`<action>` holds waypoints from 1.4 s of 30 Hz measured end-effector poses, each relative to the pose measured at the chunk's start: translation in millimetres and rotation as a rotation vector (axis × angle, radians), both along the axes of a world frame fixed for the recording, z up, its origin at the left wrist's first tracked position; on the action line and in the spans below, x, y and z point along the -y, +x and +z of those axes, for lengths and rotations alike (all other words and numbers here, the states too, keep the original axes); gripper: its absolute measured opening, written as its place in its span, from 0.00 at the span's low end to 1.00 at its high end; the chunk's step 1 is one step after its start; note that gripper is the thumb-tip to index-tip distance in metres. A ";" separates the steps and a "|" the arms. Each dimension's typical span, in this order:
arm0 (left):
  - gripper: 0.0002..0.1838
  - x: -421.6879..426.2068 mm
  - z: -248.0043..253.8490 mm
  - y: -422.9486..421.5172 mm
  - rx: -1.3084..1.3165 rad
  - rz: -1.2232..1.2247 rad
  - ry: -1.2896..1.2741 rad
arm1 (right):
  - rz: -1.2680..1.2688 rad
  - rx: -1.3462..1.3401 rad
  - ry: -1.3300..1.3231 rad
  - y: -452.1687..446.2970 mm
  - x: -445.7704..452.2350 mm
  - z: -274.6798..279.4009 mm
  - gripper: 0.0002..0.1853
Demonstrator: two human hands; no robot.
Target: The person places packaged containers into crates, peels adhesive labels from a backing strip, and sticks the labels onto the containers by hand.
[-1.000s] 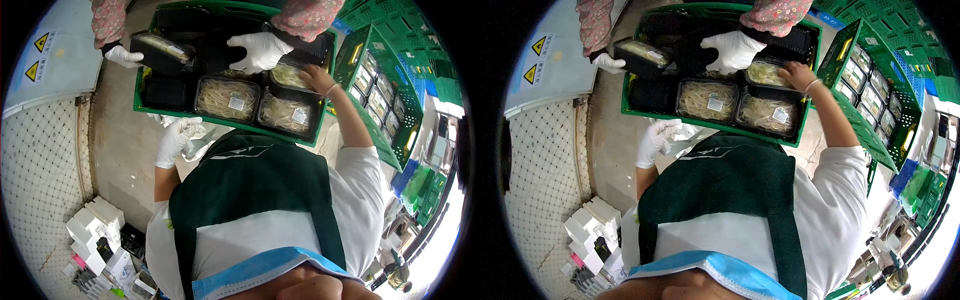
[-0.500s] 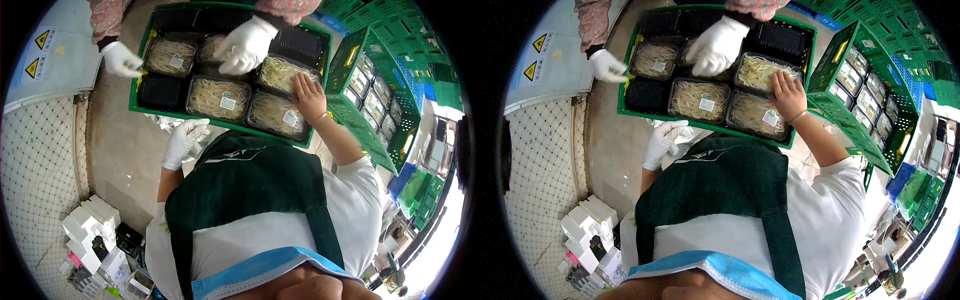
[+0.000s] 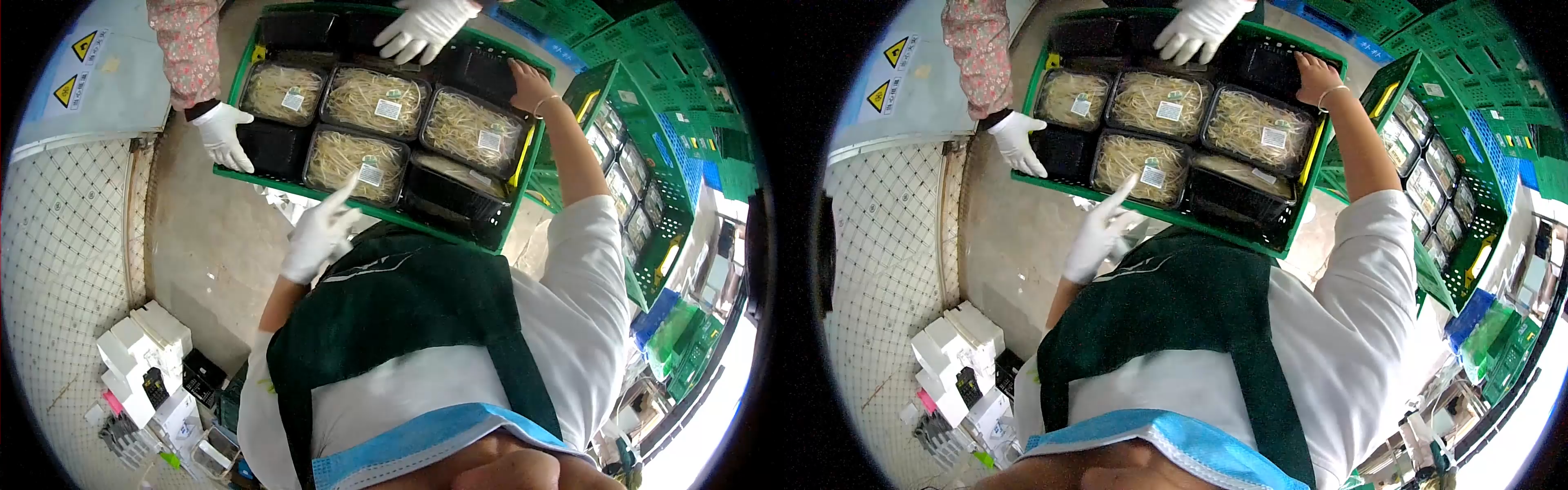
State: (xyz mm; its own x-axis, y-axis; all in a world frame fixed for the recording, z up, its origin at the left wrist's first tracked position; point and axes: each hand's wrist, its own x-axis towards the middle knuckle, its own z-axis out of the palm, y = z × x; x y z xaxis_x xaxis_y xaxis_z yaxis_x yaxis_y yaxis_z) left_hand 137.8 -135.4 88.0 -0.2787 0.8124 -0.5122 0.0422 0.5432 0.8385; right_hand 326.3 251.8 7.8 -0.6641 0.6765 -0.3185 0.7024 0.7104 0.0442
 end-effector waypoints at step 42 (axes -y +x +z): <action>0.10 69.2 -19.0 -47.3 0.080 0.300 0.147 | 0.153 -0.303 0.336 15.7 67.0 -13.0 0.12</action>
State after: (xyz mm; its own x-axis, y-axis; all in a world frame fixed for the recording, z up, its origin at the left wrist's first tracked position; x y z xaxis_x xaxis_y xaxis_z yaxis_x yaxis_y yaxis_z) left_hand 90.4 -204.7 69.0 -0.4800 0.7671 -0.4257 -0.1700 0.3948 0.9029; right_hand 342.0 184.7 -5.3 -0.7933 0.5960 0.1242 0.6076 0.7882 0.0984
